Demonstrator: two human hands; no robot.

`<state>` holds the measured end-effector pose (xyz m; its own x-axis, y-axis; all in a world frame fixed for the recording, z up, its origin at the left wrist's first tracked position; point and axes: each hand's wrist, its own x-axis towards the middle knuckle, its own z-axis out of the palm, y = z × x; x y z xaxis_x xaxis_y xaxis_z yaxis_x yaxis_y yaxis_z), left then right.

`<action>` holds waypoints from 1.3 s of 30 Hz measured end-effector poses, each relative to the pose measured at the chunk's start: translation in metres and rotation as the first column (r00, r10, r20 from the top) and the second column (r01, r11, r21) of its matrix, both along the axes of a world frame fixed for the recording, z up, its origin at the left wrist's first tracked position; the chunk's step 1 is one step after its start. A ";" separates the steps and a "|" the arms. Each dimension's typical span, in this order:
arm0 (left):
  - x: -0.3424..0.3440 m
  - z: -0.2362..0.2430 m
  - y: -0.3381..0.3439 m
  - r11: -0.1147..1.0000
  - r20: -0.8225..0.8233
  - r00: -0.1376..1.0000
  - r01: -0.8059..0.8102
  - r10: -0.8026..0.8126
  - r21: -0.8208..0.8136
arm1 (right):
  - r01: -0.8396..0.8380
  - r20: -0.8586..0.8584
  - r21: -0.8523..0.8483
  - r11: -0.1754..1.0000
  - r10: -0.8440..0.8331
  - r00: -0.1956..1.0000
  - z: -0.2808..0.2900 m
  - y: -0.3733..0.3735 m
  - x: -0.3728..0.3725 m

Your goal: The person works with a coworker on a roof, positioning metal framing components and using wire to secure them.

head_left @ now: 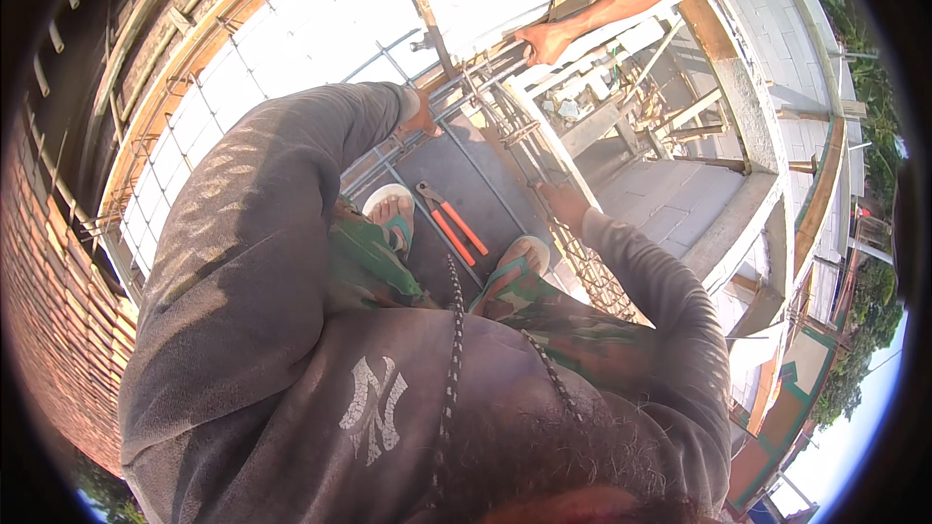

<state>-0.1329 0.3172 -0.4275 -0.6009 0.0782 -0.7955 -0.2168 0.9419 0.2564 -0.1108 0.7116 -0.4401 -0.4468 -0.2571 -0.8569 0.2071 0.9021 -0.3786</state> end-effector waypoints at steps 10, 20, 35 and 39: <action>0.002 -0.009 -0.007 0.976 0.048 0.978 0.200 -0.205 0.087 | -0.542 -0.160 0.057 0.838 0.544 0.824 0.005 -0.002 0.000; -0.005 -0.032 -0.006 0.990 0.067 0.988 0.142 -0.142 -0.001 | -0.375 -0.302 0.115 0.920 0.392 0.869 -0.016 -0.010 0.000; -0.031 -0.039 -0.008 0.983 0.177 0.977 0.087 -0.116 0.164 | 0.054 -0.190 0.181 0.982 -0.019 0.982 -0.034 -0.006 0.011; -0.044 -0.056 -0.040 0.941 0.195 0.931 0.269 -0.308 0.204 | -0.110 -0.209 0.146 0.983 0.139 0.968 0.006 -0.006 0.014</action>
<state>-0.1772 0.2777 -0.4836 -0.3422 0.3679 -0.8646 -0.0116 0.9185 0.3954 -0.0965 0.7054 -0.4341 -0.5981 -0.2134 -0.7725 0.0156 0.9606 -0.2775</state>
